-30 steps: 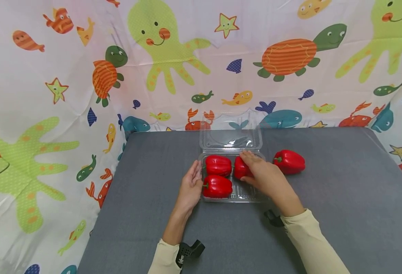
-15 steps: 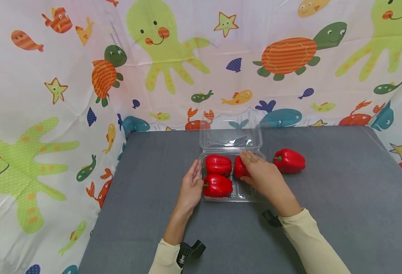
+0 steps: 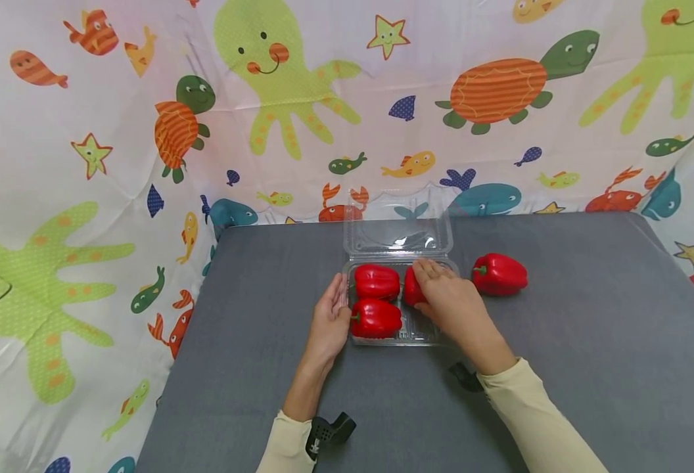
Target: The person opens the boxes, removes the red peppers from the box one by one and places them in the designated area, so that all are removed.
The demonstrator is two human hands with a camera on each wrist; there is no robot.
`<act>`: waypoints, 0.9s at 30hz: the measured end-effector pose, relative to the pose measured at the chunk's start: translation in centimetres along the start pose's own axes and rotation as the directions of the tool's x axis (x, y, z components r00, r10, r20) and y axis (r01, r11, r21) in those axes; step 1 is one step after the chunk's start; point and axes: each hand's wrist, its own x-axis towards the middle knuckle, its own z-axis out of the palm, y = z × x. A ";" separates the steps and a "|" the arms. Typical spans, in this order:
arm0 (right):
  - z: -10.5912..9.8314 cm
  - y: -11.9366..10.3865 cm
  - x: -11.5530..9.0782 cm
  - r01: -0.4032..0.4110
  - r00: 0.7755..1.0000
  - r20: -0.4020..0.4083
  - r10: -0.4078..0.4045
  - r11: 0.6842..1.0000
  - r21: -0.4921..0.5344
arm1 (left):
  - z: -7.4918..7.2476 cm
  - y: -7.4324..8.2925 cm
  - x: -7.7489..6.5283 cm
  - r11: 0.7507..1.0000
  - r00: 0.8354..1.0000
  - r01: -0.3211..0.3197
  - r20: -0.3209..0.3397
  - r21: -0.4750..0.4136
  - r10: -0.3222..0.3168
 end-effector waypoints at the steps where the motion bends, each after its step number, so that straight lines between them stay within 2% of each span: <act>1: 0.0 -0.1 0.0 -0.003 1.000 -0.003 0.003 1.000 -0.004 | 0.0 0.0 0.0 1.000 1.000 0.004 -0.001 0.002 -0.004; 27: 0.1 -2.1 -0.5 -0.054 0.993 -0.107 0.040 0.990 -0.133 | 0.1 0.0 0.0 1.000 1.000 -0.005 -0.014 -0.017 0.005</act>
